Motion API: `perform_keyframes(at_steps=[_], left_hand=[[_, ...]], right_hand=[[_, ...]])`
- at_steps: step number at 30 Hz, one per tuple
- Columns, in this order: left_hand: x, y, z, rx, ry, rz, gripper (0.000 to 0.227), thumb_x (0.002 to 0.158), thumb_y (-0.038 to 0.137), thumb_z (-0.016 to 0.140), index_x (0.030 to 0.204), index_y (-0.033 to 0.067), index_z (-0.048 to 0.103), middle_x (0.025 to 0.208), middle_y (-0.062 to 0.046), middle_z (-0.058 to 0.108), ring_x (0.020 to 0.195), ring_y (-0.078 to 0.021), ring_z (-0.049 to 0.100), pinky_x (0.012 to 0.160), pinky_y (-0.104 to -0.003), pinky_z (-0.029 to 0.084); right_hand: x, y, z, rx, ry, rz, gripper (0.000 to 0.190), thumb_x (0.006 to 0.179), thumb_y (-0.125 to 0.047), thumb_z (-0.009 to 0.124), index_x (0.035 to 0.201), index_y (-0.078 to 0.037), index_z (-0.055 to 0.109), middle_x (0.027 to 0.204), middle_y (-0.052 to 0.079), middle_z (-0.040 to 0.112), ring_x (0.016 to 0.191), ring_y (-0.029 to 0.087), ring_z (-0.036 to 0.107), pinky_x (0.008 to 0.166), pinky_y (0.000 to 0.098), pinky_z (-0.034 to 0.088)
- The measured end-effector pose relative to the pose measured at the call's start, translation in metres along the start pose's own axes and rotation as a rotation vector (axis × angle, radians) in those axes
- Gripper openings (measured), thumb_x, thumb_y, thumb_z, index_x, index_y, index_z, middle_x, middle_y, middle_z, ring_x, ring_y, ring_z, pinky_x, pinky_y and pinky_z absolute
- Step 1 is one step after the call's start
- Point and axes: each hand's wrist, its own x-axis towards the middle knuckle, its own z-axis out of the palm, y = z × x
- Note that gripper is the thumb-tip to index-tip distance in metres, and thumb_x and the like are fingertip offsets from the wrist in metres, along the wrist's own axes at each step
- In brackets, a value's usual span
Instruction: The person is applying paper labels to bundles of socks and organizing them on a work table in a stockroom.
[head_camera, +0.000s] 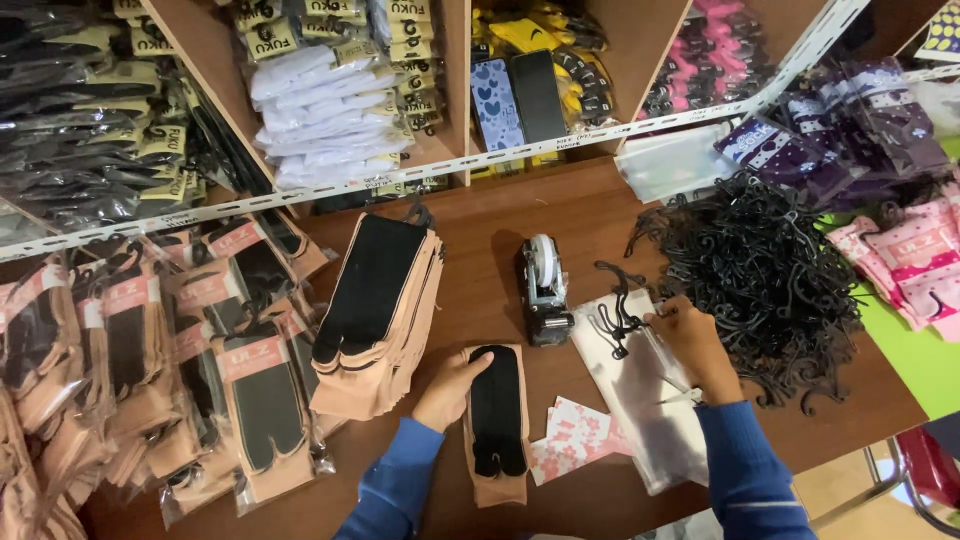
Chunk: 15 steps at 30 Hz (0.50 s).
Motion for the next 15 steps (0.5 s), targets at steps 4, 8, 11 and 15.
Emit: perform_keyframes(at_steps=[4, 8, 11, 15], left_hand=[[-0.01, 0.001, 0.002, -0.053, -0.019, 0.016, 0.047, 0.095, 0.016, 0.077, 0.136, -0.0025, 0.064, 0.124, -0.027, 0.072, 0.104, -0.0336, 0.075, 0.085, -0.047, 0.064], [-0.017, 0.001, 0.002, -0.069, -0.003, 0.004, 0.045, 0.095, 0.015, 0.077, 0.134, -0.0033, 0.065, 0.123, -0.026, 0.072, 0.103, -0.0316, 0.075, 0.086, -0.046, 0.064], [-0.013, -0.002, -0.001, -0.066, -0.022, 0.005, 0.045, 0.095, 0.015, 0.077, 0.135, -0.0031, 0.065, 0.124, -0.025, 0.073, 0.105, -0.0319, 0.074, 0.087, -0.046, 0.063], [-0.019, 0.005, 0.001, -0.031, -0.022, -0.012, 0.043, 0.097, 0.016, 0.075, 0.134, -0.0021, 0.066, 0.125, -0.025, 0.072, 0.107, -0.0324, 0.074, 0.089, -0.045, 0.063]], right_hand=[[0.01, 0.008, 0.016, 0.097, -0.005, 0.026, 0.021, 0.085, -0.024, 0.074, 0.105, -0.027, 0.074, 0.09, 0.002, 0.082, 0.089, 0.023, 0.078, 0.078, 0.0367, 0.062], [0.004, -0.002, -0.005, 0.434, 0.133, -0.111, 0.029, 0.089, -0.011, 0.075, 0.116, -0.021, 0.075, 0.098, 0.007, 0.078, 0.091, 0.025, 0.074, 0.082, 0.038, 0.058], [0.006, 0.003, -0.01, 0.682, 0.243, -0.222, 0.034, 0.092, 0.005, 0.07, 0.124, -0.006, 0.072, 0.094, 0.016, 0.074, 0.081, 0.025, 0.072, 0.076, 0.0367, 0.058], [-0.016, -0.017, -0.004, 0.72, 0.149, -0.045, 0.024, 0.092, 0.006, 0.069, 0.116, 0.0, 0.07, 0.102, 0.024, 0.074, 0.088, 0.031, 0.074, 0.079, 0.0434, 0.06]])
